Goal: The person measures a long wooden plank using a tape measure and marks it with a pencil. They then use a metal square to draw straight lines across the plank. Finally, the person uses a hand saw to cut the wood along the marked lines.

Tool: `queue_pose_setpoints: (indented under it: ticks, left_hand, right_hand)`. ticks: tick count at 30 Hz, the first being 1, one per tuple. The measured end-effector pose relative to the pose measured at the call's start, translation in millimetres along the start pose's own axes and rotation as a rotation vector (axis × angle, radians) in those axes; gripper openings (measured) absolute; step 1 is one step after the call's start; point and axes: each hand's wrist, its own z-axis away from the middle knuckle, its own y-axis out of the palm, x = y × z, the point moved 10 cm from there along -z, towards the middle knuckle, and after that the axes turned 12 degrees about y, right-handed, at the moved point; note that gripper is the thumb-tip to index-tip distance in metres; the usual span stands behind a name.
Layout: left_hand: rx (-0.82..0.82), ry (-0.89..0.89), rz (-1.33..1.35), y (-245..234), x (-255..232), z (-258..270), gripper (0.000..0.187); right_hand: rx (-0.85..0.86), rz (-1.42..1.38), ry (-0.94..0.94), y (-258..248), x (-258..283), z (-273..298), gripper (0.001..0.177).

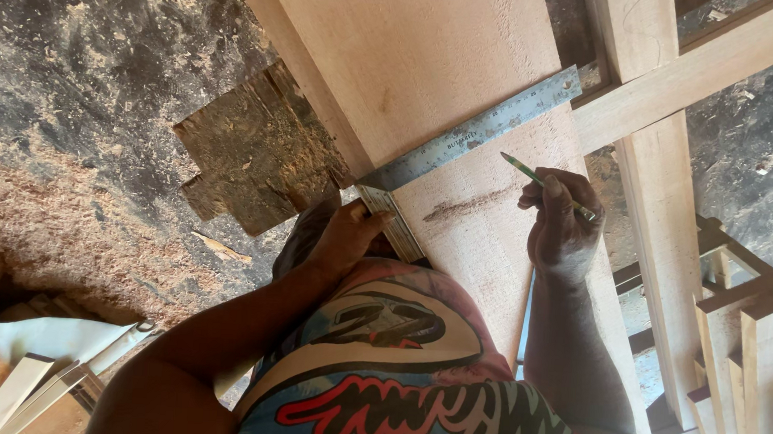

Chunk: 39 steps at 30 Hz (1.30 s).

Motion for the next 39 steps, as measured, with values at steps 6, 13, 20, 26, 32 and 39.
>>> queue_pose_setpoints:
  ticks: [6,13,20,26,32,39]
  left_hand:
    - [0.008,-0.035,0.071,1,8,0,0.028]
    - [-0.016,-0.112,0.239,8,4,5,0.028]
    - [-0.001,-0.042,0.080,4,-2,3,0.032]
    - [-0.029,-0.025,-0.098,3,-15,-2,0.032]
    - [-0.033,-0.009,-0.061,14,-19,-9,0.028]
    - [-0.032,0.007,-0.041,18,-23,-15,0.024]
  right_hand:
    - [-0.004,0.016,0.027,0,-4,-3,0.020]
    - [0.001,0.044,0.060,0,-8,-4,0.019]
    - [0.097,0.159,0.039,23,-3,-10,0.012]
    - [0.361,0.375,-0.055,95,-4,-20,0.006]
    - [0.682,0.640,-0.510,183,12,-21,0.009]
    - [0.557,0.569,0.187,171,-12,-47,0.015]
